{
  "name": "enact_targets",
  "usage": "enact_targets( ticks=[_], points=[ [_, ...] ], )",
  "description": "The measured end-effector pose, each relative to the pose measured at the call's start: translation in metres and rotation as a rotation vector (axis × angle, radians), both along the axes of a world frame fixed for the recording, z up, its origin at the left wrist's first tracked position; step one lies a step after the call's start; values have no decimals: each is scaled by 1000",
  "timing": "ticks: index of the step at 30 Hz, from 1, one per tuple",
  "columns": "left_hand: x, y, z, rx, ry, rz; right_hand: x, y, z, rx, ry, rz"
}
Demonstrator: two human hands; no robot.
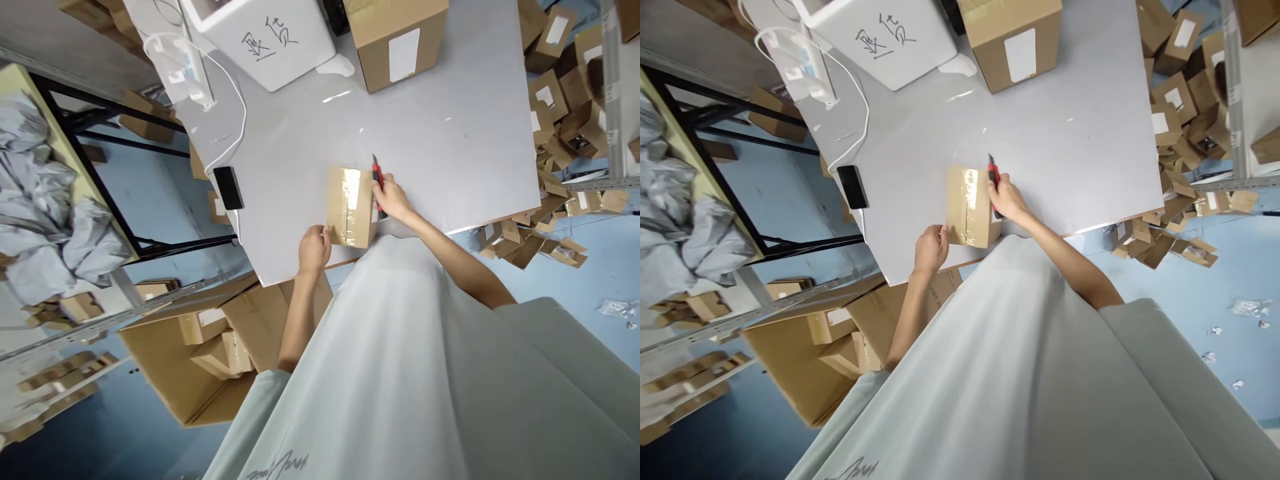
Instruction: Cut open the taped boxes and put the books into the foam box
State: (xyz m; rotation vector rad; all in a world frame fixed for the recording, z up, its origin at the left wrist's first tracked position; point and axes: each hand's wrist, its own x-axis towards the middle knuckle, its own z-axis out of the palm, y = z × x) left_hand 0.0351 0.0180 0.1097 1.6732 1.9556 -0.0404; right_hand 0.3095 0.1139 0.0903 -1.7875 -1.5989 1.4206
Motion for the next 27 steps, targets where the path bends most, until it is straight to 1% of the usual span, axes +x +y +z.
enact_targets(
  ticks=[2,4,5,7,9,10,11,13,15,16,17,19,21,23,25,27],
  points=[
    [6,-13,1,-77,6,53,-33,29,3,20,-50,62],
    [16,-23,0,-155,-56,95,-69,48,8,24,-62,176],
    [22,-26,-1,-191,-111,120,-85,52,12,16,-45,245],
    [36,-31,-2,-254,-242,163,-110,53,20,-3,11,368],
    [48,-33,-1,-286,-374,163,-120,46,26,-18,61,435],
    [52,-33,2,-283,-429,148,-118,42,27,-15,78,437],
    [54,-33,5,-267,-473,129,-112,37,27,2,92,410],
    [54,-26,12,-173,-503,105,-86,25,22,76,125,277],
    [49,-12,19,-8,-438,79,-49,10,12,169,175,77],
    [46,-3,21,76,-382,46,-30,2,6,195,191,-10],
    [44,7,21,148,-319,-5,-12,-8,0,197,197,-74],
    [41,28,18,201,-216,-152,17,-31,-12,174,199,-164],
    [42,46,10,174,-139,-284,36,-55,-19,137,190,-196],
    [45,58,2,131,-81,-363,44,-78,-20,93,166,-186],
    [49,64,-6,100,-48,-392,45,-95,-17,52,135,-144],
    [51,65,-12,91,-39,-380,43,-106,-12,35,108,-87]
  ],
)
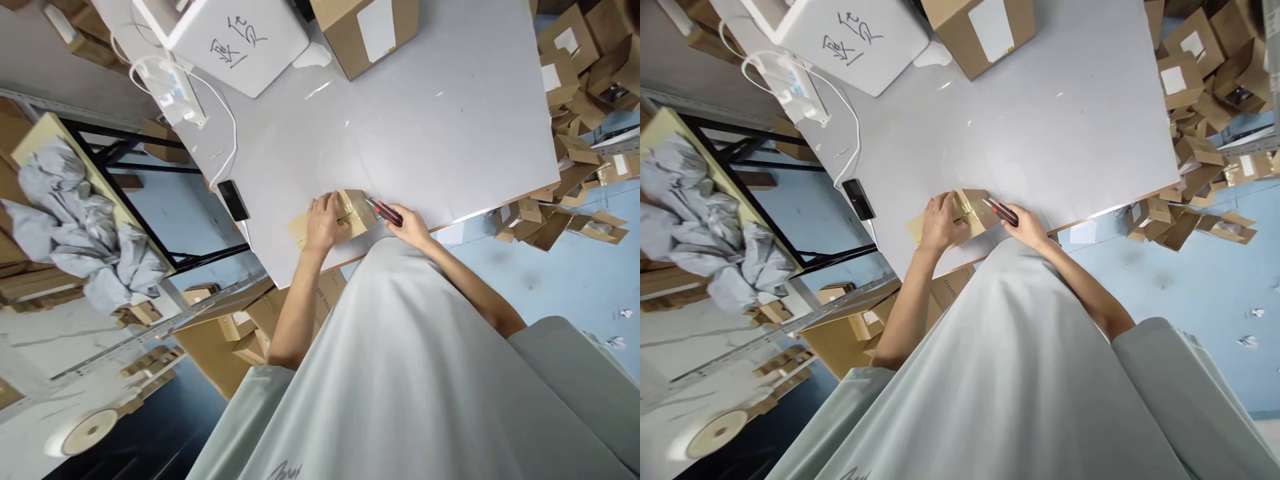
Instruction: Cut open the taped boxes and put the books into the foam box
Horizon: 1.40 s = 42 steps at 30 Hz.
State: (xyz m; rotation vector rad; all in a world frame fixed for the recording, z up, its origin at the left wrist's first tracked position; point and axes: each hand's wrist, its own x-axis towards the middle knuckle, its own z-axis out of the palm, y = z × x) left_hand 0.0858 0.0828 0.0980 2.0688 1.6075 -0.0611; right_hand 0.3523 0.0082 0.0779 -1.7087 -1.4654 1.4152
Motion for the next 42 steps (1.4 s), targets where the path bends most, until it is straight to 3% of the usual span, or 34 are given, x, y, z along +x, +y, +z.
enact_targets(
  ticks=[5,14,31,42],
  points=[
    [-1,-13,-11,56,-4,67,-9,2,5,39,-102,146],
    [-2,-35,-33,102,-27,131,-18,32,-5,74,-221,307],
    [-4,-37,-41,144,6,119,-16,35,-1,86,-221,425],
    [2,-35,-34,95,-12,188,0,-1,9,49,-159,477]
  ],
)
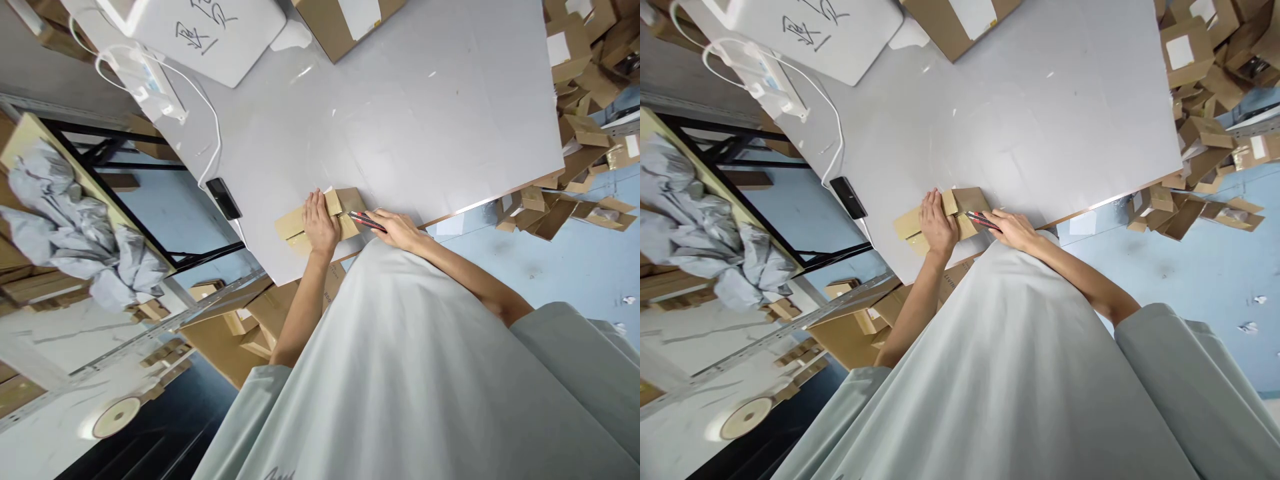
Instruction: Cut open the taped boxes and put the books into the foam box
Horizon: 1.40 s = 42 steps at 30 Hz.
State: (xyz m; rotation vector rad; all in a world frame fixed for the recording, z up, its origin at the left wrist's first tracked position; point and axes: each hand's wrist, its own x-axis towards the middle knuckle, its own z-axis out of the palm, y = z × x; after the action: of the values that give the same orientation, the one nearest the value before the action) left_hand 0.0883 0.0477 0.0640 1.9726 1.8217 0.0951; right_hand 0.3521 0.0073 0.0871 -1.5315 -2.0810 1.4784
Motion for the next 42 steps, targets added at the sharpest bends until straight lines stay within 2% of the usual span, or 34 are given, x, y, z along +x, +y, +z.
enact_targets(
  ticks=[6,8,10,13,15,18,20,23,29,35,37,39,42],
  points=[
    [-8,14,17,-51,-27,-54,5,-5,6,2,-34,-25],
    [-14,18,23,12,-3,-14,7,-6,8,-2,-45,-41],
    [-19,21,28,105,46,82,7,-7,8,-2,-53,-52],
    [-19,19,36,102,75,134,6,-8,7,6,-70,-67],
    [-13,14,43,29,42,41,6,-7,5,15,-89,-83],
    [-2,1,54,-93,-36,-174,8,-4,3,33,-106,-86],
    [3,-7,59,-171,-59,-255,10,0,2,45,-103,-63],
    [0,-14,57,-211,-43,-267,12,5,2,63,-87,-5],
    [-12,-13,40,-160,55,-294,8,10,0,83,-66,41],
    [-14,-16,28,-100,22,-331,16,-16,-1,34,8,83],
    [-12,-22,29,-76,-8,-329,21,-25,-1,13,12,8],
    [-13,-30,32,-33,-48,-296,25,-30,-2,2,9,-150],
    [-25,-39,42,58,-105,-162,27,-28,-2,-65,-34,-364]
  ],
)
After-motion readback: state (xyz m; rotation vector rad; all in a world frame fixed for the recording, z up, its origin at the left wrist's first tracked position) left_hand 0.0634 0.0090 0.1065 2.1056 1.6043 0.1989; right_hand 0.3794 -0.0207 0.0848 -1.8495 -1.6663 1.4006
